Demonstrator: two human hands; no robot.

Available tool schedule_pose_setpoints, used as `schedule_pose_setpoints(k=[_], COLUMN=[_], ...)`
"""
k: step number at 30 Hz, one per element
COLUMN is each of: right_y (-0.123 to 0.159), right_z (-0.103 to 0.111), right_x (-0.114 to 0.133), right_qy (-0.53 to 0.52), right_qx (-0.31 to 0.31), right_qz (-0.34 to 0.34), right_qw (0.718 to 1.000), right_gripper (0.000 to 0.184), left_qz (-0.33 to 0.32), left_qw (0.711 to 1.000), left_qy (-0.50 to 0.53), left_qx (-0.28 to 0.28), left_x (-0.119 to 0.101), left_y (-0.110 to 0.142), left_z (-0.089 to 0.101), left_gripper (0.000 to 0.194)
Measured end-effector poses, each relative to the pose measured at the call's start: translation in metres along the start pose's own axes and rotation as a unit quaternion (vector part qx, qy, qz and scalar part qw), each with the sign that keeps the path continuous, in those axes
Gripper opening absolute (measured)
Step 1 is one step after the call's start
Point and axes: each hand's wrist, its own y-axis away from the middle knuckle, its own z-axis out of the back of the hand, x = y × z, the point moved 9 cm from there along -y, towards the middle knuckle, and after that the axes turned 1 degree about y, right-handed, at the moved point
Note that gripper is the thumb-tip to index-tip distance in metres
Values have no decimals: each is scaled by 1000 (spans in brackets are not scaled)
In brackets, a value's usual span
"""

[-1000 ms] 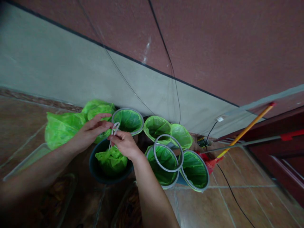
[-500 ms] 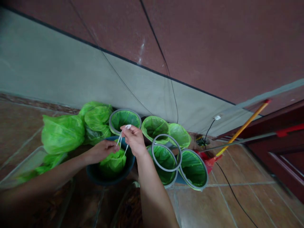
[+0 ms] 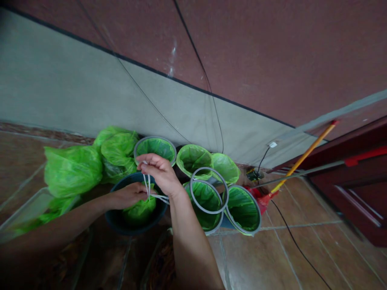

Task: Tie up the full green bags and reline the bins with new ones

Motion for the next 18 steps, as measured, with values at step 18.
schedule_pose_setpoints(k=[18], right_y=[17], right_z=[15], right_x=[-76], right_qy=[480], right_qx=[104], right_qz=[-199], right_qw=[848], right_gripper=[28], left_qz=[148], left_qw=[975], left_qy=[69], left_qx=[-154], left_x=[41], left_y=[9], left_z=[46], left_gripper=[32])
